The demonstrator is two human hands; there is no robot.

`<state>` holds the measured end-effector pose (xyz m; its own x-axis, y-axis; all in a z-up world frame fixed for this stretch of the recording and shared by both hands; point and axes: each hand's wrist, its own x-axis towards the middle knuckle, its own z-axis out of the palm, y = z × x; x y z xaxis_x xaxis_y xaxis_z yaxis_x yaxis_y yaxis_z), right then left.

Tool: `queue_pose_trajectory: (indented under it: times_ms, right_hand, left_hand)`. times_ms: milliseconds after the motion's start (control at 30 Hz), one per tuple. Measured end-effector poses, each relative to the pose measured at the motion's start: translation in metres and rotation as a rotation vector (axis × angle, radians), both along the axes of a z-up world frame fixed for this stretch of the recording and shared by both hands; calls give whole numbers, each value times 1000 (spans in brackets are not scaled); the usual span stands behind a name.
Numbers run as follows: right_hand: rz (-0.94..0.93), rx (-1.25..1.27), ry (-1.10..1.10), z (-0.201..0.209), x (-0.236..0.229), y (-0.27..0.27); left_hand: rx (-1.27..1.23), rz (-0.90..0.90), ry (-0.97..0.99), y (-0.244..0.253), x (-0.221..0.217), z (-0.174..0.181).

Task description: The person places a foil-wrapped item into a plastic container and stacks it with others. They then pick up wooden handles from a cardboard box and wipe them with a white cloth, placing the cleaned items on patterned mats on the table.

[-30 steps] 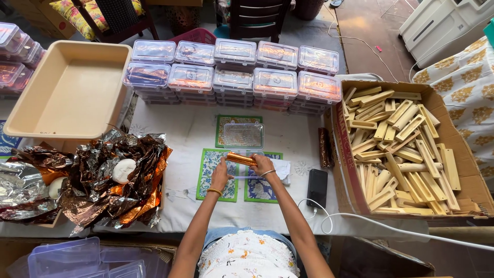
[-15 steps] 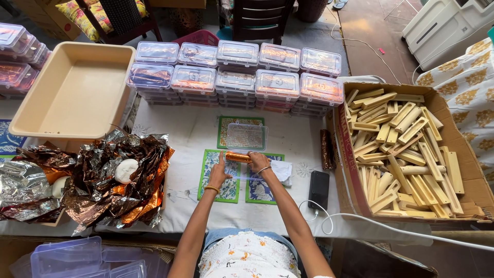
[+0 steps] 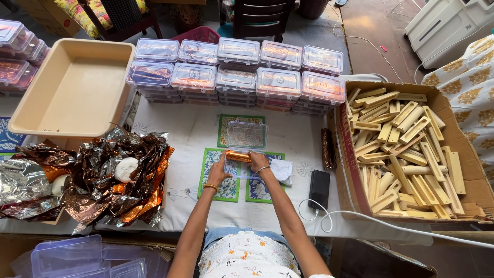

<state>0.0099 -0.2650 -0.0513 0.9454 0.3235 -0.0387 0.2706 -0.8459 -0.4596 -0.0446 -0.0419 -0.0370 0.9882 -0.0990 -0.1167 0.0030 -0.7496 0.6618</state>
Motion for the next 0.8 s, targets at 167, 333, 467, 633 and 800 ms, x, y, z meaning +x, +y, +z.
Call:
queue_pose_trajectory:
  times_ms: [167, 333, 467, 633, 800]
  right_hand:
    - [88, 62, -290, -15, -9, -2]
    - [88, -56, -459, -21, -14, 0]
    - [123, -290, -451, 22, -25, 7]
    - [68, -374, -622, 68, -41, 3]
    - [52, -402, -490, 6, -24, -21]
  left_hand:
    - [-9, 13, -44, 1, -1, -8]
    - [42, 44, -18, -3, 0, -17]
    - [99, 60, -30, -5, -3, -19]
    - [94, 70, -47, -6, -4, -19]
    - [114, 49, 35, -6, -7, -2]
